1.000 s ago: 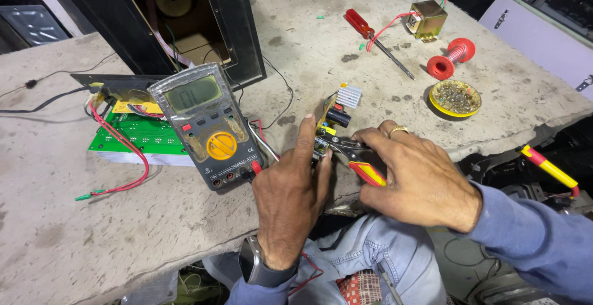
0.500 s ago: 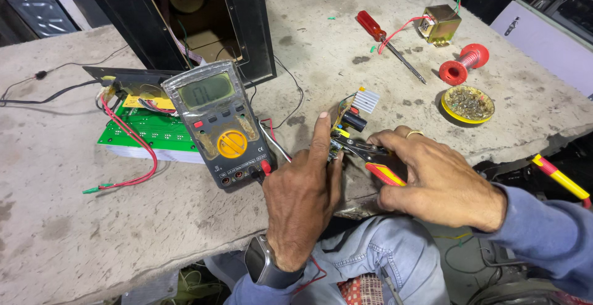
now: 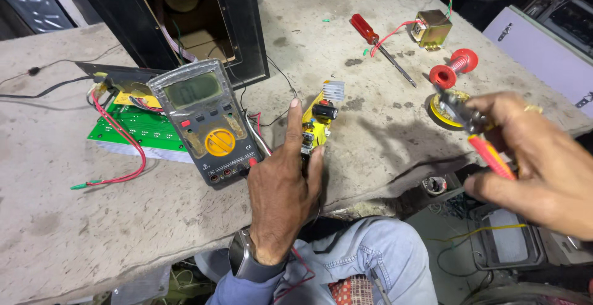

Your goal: The person tests a green circuit board with a multimeter, then uses a soldering iron to reflow solder on several joints. They also use wire cutters to trim leads on a yellow component and continue soldering the board.

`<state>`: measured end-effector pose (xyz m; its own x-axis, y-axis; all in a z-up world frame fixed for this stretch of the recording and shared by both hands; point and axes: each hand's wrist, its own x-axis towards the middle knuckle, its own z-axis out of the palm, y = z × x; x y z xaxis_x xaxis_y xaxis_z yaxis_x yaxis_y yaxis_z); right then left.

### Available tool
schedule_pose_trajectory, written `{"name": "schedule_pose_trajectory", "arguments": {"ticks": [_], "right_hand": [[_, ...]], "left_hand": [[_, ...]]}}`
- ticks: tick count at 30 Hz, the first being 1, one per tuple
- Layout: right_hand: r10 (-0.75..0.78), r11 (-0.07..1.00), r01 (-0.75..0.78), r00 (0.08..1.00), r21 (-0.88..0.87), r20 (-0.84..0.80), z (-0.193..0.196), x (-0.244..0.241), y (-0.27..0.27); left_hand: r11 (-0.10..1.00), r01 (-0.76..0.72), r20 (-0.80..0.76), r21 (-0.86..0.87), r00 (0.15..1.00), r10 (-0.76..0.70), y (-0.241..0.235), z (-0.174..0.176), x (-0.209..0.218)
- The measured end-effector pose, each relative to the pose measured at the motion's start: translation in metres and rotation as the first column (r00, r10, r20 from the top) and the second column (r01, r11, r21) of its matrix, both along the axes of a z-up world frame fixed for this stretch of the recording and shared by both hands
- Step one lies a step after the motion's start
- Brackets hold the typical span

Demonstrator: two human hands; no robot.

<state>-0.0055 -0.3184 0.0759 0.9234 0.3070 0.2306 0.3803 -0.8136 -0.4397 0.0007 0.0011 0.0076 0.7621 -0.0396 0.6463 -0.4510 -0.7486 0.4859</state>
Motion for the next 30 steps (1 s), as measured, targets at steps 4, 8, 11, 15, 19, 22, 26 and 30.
{"name": "schedule_pose_trajectory", "arguments": {"ticks": [4,8,11,15,19,22,26,30], "right_hand": [[-0.07,0.974,0.054,0.995,-0.222,-0.066,-0.017,-0.009,0.022],[-0.159,0.939,0.106,0.977,-0.327,-0.139,-0.013,-0.01,0.057],[-0.024,0.949,0.036,0.999,-0.315,0.041,-0.013,-0.007,0.079],[0.037,0.945,0.015,0.988,-0.328,0.151,-0.015,-0.003,0.098],[0.059,0.941,0.018,0.975,-0.338,0.214,-0.013,0.002,0.114],[0.04,0.925,0.035,0.981,-0.377,0.19,-0.006,0.005,0.126],[0.045,0.92,0.027,0.983,-0.391,0.175,0.003,0.007,0.132],[0.071,0.922,0.025,0.97,-0.386,0.231,-0.001,0.008,0.129]], "left_hand": [[0.996,-0.089,-0.209,0.021,0.974,0.092,-0.002,-0.001,0.001],[0.997,-0.047,0.006,0.057,0.999,0.047,-0.002,-0.004,-0.002],[0.999,-0.021,0.079,0.029,0.997,0.019,0.0,-0.008,-0.002],[0.999,-0.031,-0.041,-0.012,0.999,0.03,0.0,-0.005,-0.001],[1.0,-0.019,-0.037,-0.022,0.999,0.018,-0.001,-0.002,-0.002],[1.0,-0.028,-0.036,-0.009,0.999,0.028,-0.001,-0.002,-0.003],[1.0,-0.019,0.014,0.017,1.0,0.019,-0.001,-0.002,-0.002],[1.0,-0.021,-0.056,0.007,0.998,0.022,0.0,-0.002,-0.002]]}}
